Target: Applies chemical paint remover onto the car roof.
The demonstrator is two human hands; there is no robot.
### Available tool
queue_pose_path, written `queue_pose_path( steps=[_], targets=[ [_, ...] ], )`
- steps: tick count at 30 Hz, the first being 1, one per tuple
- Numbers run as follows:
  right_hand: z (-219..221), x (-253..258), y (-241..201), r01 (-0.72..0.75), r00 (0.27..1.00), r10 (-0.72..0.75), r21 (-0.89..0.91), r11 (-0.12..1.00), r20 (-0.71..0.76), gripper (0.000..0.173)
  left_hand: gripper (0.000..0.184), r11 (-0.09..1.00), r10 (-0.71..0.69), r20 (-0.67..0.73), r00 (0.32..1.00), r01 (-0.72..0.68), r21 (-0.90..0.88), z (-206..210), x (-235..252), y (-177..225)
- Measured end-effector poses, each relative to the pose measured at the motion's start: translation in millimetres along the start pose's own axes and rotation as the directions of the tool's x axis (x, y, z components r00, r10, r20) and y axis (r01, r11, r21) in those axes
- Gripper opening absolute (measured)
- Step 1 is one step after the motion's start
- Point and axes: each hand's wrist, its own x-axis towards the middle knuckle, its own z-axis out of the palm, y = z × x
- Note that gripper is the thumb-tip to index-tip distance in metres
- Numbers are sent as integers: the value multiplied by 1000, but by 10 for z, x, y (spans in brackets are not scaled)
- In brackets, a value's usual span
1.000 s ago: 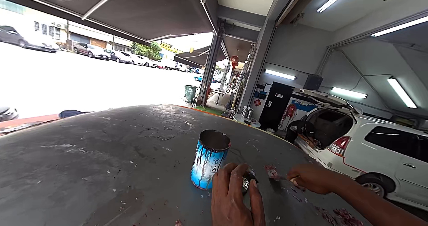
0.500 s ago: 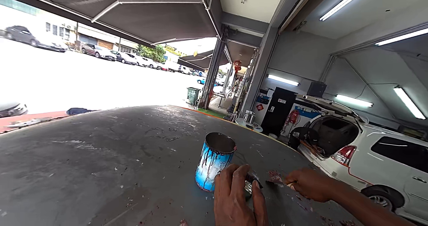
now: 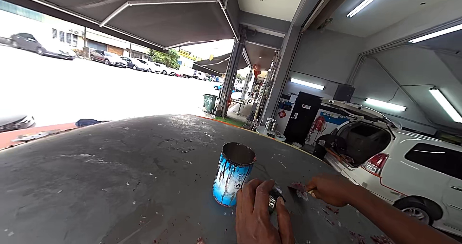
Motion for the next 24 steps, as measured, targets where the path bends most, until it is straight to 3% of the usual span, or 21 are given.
queue_pose_path(
  steps=[13,24],
  targets=[
    [-90,5,62,13,998,-12,-4,1000,64,31,30,1000,-12,-53,999,11,-3,-15,36,-17],
    [30,114,196,-21,999,21,4,1000,27,29,31,1000,11,-28,1000,-11,-6,38,32,-8]
  ],
)
